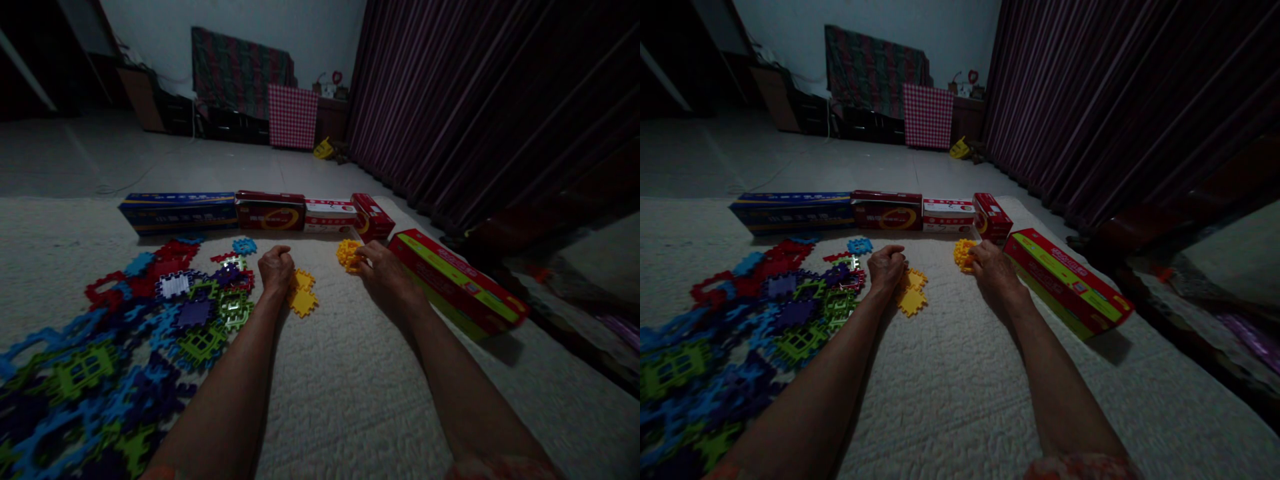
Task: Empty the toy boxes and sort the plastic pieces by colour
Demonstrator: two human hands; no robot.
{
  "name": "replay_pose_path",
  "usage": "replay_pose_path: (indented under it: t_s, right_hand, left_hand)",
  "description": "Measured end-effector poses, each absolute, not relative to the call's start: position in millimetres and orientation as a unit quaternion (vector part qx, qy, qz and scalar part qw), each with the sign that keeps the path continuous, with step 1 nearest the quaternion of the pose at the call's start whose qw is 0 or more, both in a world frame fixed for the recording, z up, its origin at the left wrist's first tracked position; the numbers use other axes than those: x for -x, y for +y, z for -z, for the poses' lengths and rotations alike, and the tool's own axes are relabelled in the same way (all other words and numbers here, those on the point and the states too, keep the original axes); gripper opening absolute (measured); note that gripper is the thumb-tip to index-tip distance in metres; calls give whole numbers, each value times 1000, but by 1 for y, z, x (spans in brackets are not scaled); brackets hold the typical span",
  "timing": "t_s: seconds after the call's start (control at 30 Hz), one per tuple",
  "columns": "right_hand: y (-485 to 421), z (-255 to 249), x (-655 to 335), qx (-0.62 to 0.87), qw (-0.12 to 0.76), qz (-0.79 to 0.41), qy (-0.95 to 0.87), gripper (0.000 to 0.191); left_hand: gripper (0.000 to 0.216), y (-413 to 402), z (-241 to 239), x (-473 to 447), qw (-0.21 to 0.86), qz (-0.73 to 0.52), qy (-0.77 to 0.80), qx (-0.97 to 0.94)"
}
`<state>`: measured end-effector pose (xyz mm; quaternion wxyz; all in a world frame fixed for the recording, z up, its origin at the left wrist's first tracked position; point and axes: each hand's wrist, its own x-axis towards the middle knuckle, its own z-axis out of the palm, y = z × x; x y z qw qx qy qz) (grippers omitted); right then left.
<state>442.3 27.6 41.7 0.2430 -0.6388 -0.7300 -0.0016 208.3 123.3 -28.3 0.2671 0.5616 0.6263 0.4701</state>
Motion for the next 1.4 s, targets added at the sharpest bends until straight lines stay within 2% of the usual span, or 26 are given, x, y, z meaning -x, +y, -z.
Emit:
replay_pose_path:
  t_s: [0.2, 0.5, 0.67, 0.77, 0.87, 0.93, 1.0, 1.3, 1.4]
  right_hand:
    - [33, -33, -443, 643, 237, 29, -728, 20]
    - [31, -35, -437, 640, 287, 70, -709, 23]
    - [32, -37, -423, 561, 304, 6, -770, 16]
    - [27, -33, -401, 514, 281, -91, -806, 7]
    - [13, -30, -371, 507, 232, -151, -816, 17]
    - [2, -29, -354, 508, 217, -154, -819, 28]
    - [-6, -30, -342, 516, 209, -145, -818, 32]
    - [-12, -42, -330, 547, 129, -101, -821, 4]
    - [-10, -47, -335, 559, 141, -105, -810, 15]
  left_hand:
    - [39, 123, 29, -208, 267, -476, 621, -563]
    - [39, 123, 27, -208, 279, -478, 625, -551]
    - [40, 123, 26, -207, 292, -488, 622, -538]
    - [42, 122, 24, -207, 308, -493, 622, -525]
    - [43, 122, 22, -206, 318, -506, 616, -513]
    - [43, 121, 20, -206, 320, -508, 618, -508]
    - [43, 121, 18, -206, 321, -505, 622, -506]
    - [43, 124, 25, -207, 326, -505, 618, -507]
    - [42, 125, 27, -207, 324, -509, 616, -507]
